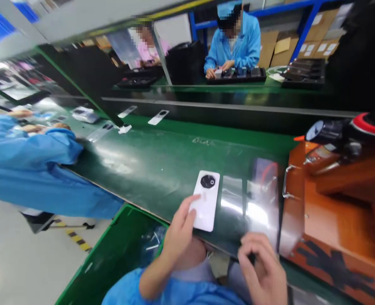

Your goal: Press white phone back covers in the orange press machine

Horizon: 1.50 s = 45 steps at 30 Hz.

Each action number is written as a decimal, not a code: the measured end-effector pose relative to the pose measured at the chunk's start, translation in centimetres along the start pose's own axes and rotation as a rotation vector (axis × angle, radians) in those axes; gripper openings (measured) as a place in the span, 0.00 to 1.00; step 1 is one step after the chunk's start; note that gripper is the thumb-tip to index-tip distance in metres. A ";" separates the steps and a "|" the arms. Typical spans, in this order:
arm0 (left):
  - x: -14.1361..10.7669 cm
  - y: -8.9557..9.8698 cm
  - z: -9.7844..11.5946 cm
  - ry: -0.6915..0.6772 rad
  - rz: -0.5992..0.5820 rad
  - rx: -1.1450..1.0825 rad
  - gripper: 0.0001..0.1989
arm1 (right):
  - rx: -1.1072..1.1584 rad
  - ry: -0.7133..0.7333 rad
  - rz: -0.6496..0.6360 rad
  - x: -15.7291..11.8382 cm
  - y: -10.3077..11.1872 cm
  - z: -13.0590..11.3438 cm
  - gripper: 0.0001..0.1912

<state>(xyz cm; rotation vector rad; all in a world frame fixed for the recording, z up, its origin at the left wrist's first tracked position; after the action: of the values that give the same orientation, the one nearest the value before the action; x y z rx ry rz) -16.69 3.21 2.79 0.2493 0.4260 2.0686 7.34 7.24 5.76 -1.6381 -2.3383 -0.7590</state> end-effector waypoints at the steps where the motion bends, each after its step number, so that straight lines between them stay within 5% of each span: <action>1: -3.1 -0.8 -0.5 0.030 -0.014 -0.032 0.21 | 0.067 -0.076 -0.005 1.1 -0.5 -0.1 0.08; 4: -8.4 -3.2 -0.5 0.064 -0.073 -0.075 0.23 | 0.113 -0.205 -0.038 4.4 -2.1 0.6 0.11; 9: -8.8 -4.0 0.0 -0.029 -0.241 0.121 0.37 | -0.030 -0.246 -0.110 7.4 -3.4 2.1 0.10; 12: -8.6 -2.5 -1.1 -0.106 -0.147 0.343 0.39 | -0.052 -0.244 -0.164 8.3 -4.3 2.6 0.11; 16: -8.8 -1.1 -1.6 -0.463 0.026 0.519 0.27 | -0.074 -0.232 -0.158 8.9 -5.7 3.3 0.11; 18: -8.5 -1.0 -1.6 -0.531 0.028 0.594 0.27 | -0.094 -0.215 -0.164 8.9 -6.5 3.5 0.12; 24: -7.3 -2.2 -2.0 -0.510 -0.100 0.729 0.34 | -0.311 -0.185 -0.219 8.5 -7.9 3.4 0.10; 45: -7.1 -2.2 -2.7 -0.502 -0.085 0.643 0.36 | -0.457 -0.144 -0.285 8.7 -8.3 3.8 0.09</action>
<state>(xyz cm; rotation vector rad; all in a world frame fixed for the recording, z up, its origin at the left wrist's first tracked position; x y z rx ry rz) -12.33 -2.44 -0.59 1.0832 0.7573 1.6496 -3.04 14.12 3.76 -1.5723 -2.6846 -1.3603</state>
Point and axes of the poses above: each hand's wrist, its own x-axis towards the middle knuckle, its own y-axis out of the back of the hand, z = x × y, the point moved 3 cm from there along x, towards the middle knuckle, and after that the axes turned 3 degrees about y, right-handed, at the moved point
